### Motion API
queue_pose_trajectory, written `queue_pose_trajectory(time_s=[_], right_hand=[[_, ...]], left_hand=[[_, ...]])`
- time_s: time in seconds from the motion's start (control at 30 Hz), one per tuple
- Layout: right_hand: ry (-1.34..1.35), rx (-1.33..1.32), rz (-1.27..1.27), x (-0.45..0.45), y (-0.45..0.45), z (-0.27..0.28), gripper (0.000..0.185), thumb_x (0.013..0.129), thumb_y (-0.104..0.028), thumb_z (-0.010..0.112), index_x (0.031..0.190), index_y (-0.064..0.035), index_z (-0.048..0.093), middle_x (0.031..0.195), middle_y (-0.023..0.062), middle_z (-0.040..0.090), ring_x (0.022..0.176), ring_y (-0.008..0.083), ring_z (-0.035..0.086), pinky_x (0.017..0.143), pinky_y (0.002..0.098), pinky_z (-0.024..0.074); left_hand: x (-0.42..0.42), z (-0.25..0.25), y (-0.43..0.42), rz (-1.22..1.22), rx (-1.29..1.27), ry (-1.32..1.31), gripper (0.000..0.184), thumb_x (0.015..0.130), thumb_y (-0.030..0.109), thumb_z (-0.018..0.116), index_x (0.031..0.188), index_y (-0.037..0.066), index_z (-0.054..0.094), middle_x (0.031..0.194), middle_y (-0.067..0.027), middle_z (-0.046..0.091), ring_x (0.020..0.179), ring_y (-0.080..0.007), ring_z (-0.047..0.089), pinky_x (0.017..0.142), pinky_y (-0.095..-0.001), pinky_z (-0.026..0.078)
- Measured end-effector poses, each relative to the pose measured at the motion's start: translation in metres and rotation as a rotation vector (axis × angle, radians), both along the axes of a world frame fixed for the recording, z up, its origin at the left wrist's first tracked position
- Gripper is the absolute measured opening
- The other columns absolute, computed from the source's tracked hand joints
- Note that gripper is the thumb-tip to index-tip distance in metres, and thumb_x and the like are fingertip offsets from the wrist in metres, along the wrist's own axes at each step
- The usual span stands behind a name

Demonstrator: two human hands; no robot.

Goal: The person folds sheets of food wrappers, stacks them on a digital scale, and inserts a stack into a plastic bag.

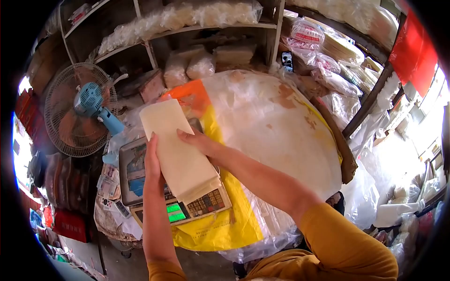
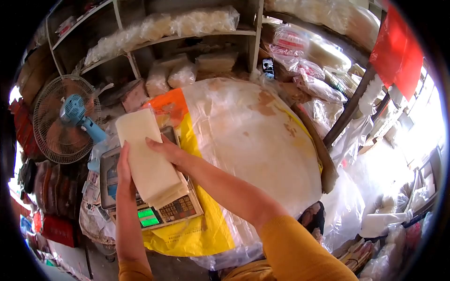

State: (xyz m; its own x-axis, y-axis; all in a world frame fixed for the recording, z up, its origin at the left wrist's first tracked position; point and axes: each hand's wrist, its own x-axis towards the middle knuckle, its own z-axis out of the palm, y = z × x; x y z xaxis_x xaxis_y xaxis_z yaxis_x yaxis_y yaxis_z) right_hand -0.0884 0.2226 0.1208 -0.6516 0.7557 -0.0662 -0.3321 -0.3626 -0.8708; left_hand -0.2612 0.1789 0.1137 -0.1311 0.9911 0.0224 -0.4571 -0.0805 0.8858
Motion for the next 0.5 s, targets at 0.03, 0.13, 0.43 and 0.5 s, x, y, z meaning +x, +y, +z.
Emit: queue_pose_trajectory(time_s=[0.03, 0.13, 0.43, 0.5], right_hand=[[0.025, -0.050, 0.011, 0.003, 0.001, -0.002, 0.081, 0.082, -0.045, 0.067, 0.141, -0.0048, 0.028, 0.125, 0.0115, 0.053, 0.112, 0.0184, 0.052, 0.093, 0.0338, 0.0449], [-0.030, 0.182, 0.095, 0.008, 0.006, 0.000, 0.071, 0.089, -0.043, 0.060, 0.142, -0.0077, 0.027, 0.130, 0.0091, 0.048, 0.113, 0.0193, 0.052, 0.095, 0.0350, 0.0434], [-1.230, 1.418, -0.328, -0.005, -0.008, 0.000, 0.074, 0.084, -0.032, 0.055, 0.138, 0.0086, 0.026, 0.145, 0.0249, 0.026, 0.134, 0.0430, 0.025, 0.108, 0.0520, 0.0223], [-1.150, 1.244, -0.219, -0.003, -0.026, -0.011, 0.065, 0.088, -0.026, 0.048, 0.138, 0.0077, 0.025, 0.146, 0.0237, 0.024, 0.135, 0.0403, 0.025, 0.108, 0.0539, 0.0228]], left_hand=[[0.011, 0.006, -0.003, 0.059, 0.003, 0.072, 0.074, 0.092, 0.031, 0.054, 0.148, 0.008, 0.012, 0.147, -0.0174, 0.026, 0.131, -0.0292, 0.035, 0.106, -0.0352, 0.032], [-0.007, -0.009, 0.016, 0.325, 0.088, 0.709, 0.066, 0.091, 0.029, 0.054, 0.146, 0.010, 0.023, 0.148, -0.0180, 0.026, 0.136, -0.0306, 0.026, 0.109, -0.0405, 0.026], [0.020, 0.004, 0.032, 0.107, -0.064, 1.843, 0.052, 0.095, 0.046, 0.034, 0.144, 0.028, 0.030, 0.151, -0.0089, 0.024, 0.140, -0.0339, 0.017, 0.106, -0.0641, 0.009], [0.023, -0.006, 0.030, 0.131, -0.087, 1.866, 0.051, 0.096, 0.046, 0.033, 0.144, 0.029, 0.030, 0.152, -0.0071, 0.024, 0.140, -0.0327, 0.017, 0.106, -0.0642, 0.010]])
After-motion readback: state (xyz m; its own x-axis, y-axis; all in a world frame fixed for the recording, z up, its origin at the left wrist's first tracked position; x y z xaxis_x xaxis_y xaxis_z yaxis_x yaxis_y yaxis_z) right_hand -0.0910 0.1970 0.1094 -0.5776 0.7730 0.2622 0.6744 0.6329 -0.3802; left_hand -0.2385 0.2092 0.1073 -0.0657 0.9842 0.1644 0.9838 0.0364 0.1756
